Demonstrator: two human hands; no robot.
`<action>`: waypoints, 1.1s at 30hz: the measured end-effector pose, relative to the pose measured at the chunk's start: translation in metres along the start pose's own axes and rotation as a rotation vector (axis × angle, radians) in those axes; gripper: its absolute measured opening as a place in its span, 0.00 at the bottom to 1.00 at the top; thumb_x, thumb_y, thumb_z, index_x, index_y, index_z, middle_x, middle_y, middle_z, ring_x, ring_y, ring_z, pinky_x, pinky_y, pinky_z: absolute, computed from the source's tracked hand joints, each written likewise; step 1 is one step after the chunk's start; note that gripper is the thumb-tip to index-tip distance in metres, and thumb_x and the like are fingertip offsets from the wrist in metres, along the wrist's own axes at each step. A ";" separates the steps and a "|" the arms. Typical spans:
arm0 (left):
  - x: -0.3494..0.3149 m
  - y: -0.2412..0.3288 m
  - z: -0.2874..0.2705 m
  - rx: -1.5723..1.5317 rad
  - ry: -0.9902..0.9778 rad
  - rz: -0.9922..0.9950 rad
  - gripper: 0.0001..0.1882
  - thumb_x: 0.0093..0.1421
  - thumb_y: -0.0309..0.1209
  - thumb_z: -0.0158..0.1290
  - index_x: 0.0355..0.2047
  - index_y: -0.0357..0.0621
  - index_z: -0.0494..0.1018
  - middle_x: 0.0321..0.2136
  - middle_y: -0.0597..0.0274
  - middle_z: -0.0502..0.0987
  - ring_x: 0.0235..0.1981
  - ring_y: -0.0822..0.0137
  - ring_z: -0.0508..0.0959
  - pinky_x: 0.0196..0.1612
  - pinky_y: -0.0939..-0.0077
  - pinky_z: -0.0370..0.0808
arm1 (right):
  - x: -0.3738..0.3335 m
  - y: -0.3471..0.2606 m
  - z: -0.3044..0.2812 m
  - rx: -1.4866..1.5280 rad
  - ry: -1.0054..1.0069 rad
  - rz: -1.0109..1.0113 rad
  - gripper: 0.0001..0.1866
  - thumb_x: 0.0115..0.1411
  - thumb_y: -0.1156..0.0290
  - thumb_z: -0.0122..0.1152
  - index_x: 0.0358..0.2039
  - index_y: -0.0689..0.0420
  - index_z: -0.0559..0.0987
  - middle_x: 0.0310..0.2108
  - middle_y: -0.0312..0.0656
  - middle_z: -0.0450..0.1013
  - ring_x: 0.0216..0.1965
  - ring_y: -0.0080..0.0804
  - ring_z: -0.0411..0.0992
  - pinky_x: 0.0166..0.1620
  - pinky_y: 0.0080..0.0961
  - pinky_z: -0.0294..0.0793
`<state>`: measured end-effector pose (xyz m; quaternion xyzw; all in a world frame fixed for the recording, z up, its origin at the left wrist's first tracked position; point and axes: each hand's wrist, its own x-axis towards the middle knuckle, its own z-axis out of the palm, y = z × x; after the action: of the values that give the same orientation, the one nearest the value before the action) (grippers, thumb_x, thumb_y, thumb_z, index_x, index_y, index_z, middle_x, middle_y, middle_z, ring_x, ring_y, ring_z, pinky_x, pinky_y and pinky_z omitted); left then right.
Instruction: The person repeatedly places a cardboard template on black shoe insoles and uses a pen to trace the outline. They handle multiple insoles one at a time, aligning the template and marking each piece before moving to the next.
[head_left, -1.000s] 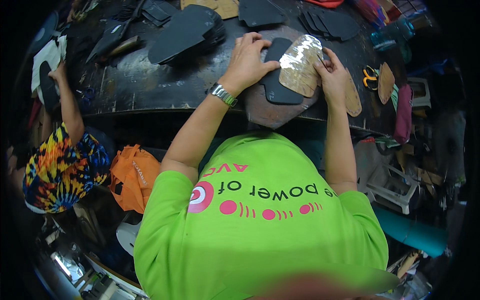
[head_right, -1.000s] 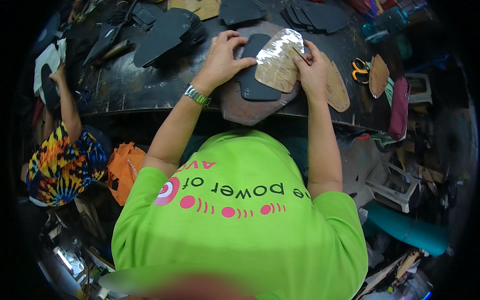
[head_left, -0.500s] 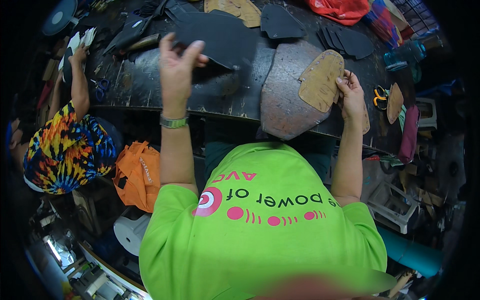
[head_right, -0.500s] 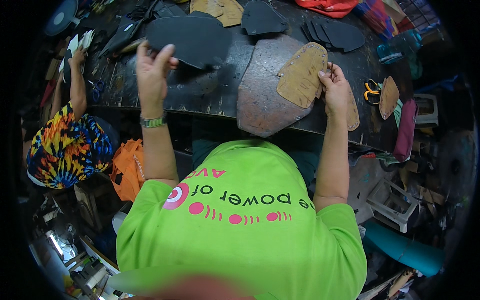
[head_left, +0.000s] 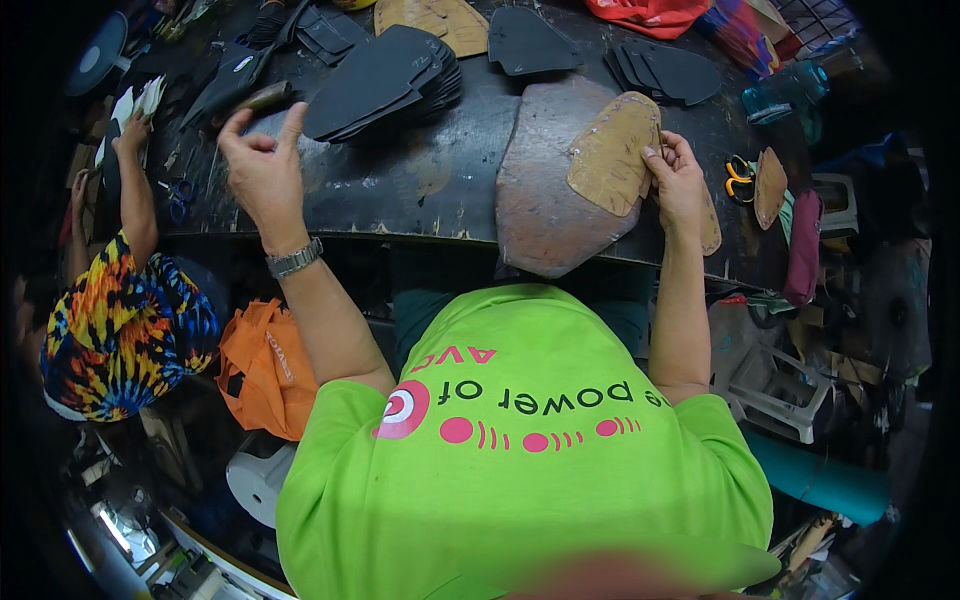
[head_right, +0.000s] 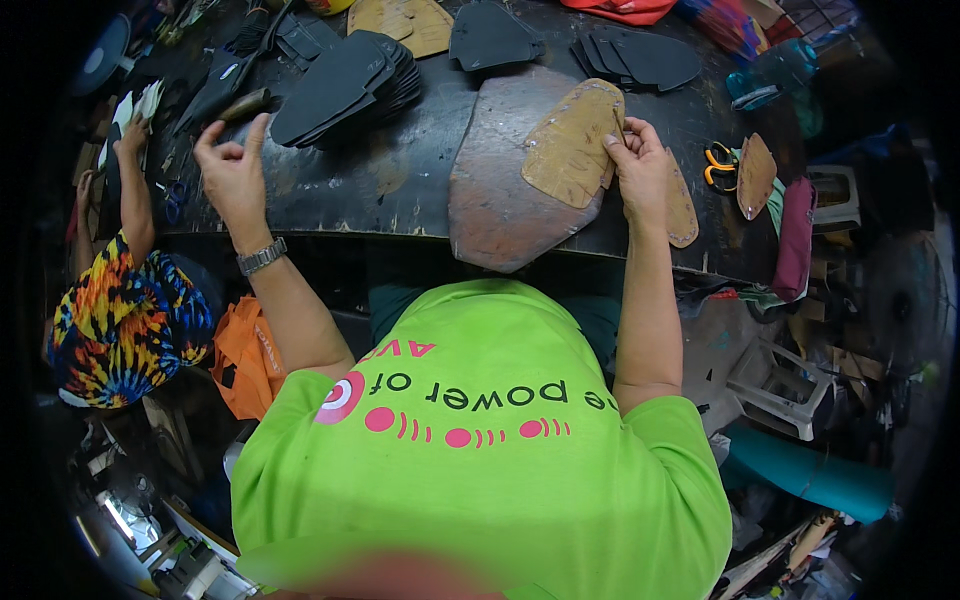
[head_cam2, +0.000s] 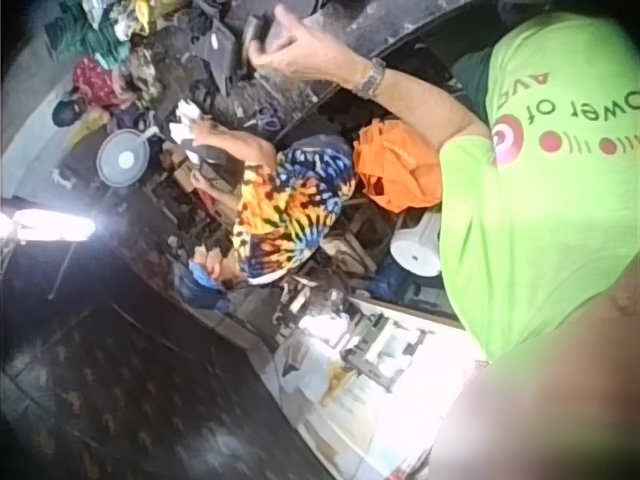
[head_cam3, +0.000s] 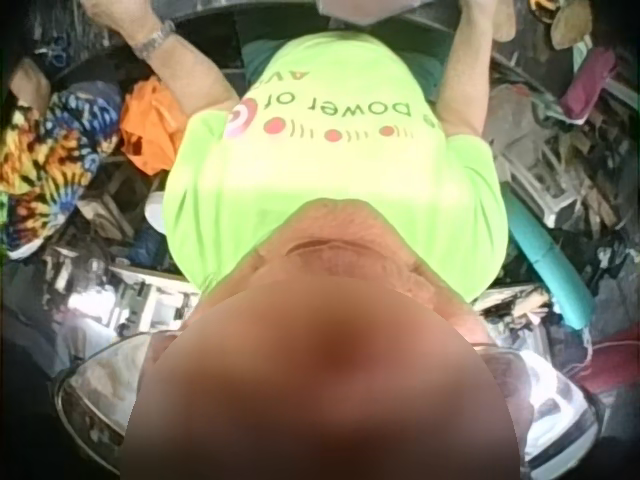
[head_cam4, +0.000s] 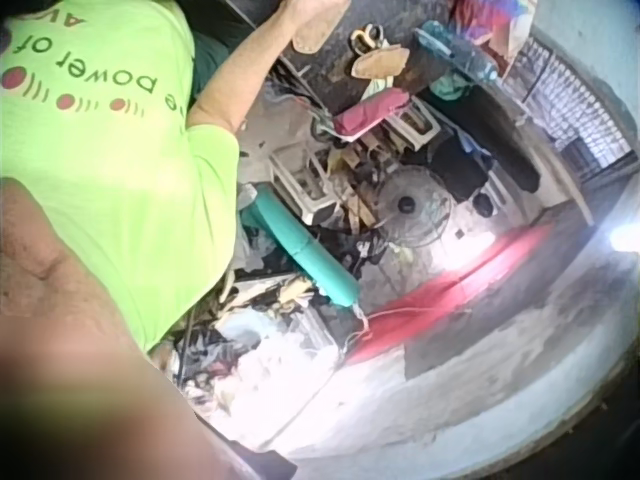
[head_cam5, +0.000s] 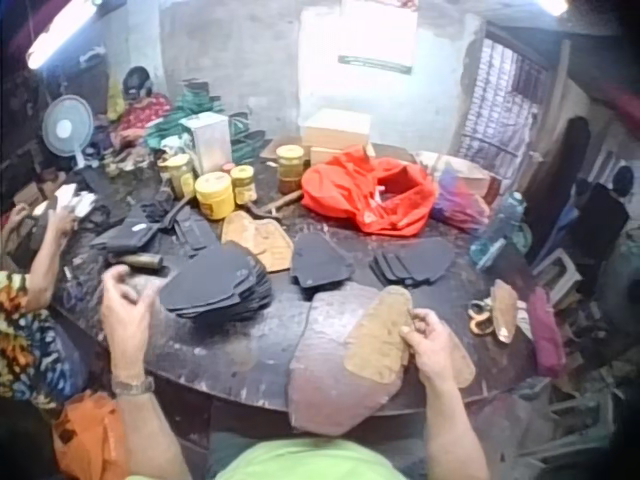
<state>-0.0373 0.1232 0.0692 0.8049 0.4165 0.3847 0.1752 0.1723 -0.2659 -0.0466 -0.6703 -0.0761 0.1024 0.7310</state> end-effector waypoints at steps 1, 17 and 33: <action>0.000 0.009 0.002 -0.157 0.053 0.135 0.33 0.54 0.47 0.70 0.53 0.40 0.73 0.26 0.65 0.77 0.27 0.70 0.76 0.37 0.72 0.75 | 0.000 0.000 0.001 -0.008 0.008 -0.013 0.17 0.63 0.80 0.63 0.52 0.65 0.73 0.32 0.33 0.75 0.32 0.15 0.72 0.35 0.12 0.71; -0.031 0.104 0.186 -0.139 -0.721 0.710 0.20 0.60 0.42 0.61 0.50 0.45 0.80 0.44 0.46 0.82 0.46 0.46 0.80 0.52 0.56 0.76 | 0.002 0.002 0.006 -0.065 0.034 -0.105 0.17 0.61 0.79 0.65 0.50 0.67 0.75 0.28 0.31 0.74 0.29 0.14 0.70 0.34 0.12 0.70; 0.032 0.126 0.072 -0.640 -0.136 0.897 0.21 0.60 0.36 0.63 0.50 0.43 0.71 0.42 0.50 0.77 0.42 0.55 0.78 0.46 0.65 0.72 | 0.001 0.003 0.006 -0.151 0.038 -0.114 0.17 0.62 0.80 0.64 0.50 0.66 0.74 0.30 0.32 0.73 0.31 0.15 0.70 0.36 0.13 0.70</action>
<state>0.0971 0.0770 0.1144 0.8330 -0.1169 0.4759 0.2567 0.1720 -0.2599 -0.0492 -0.7198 -0.1079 0.0420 0.6844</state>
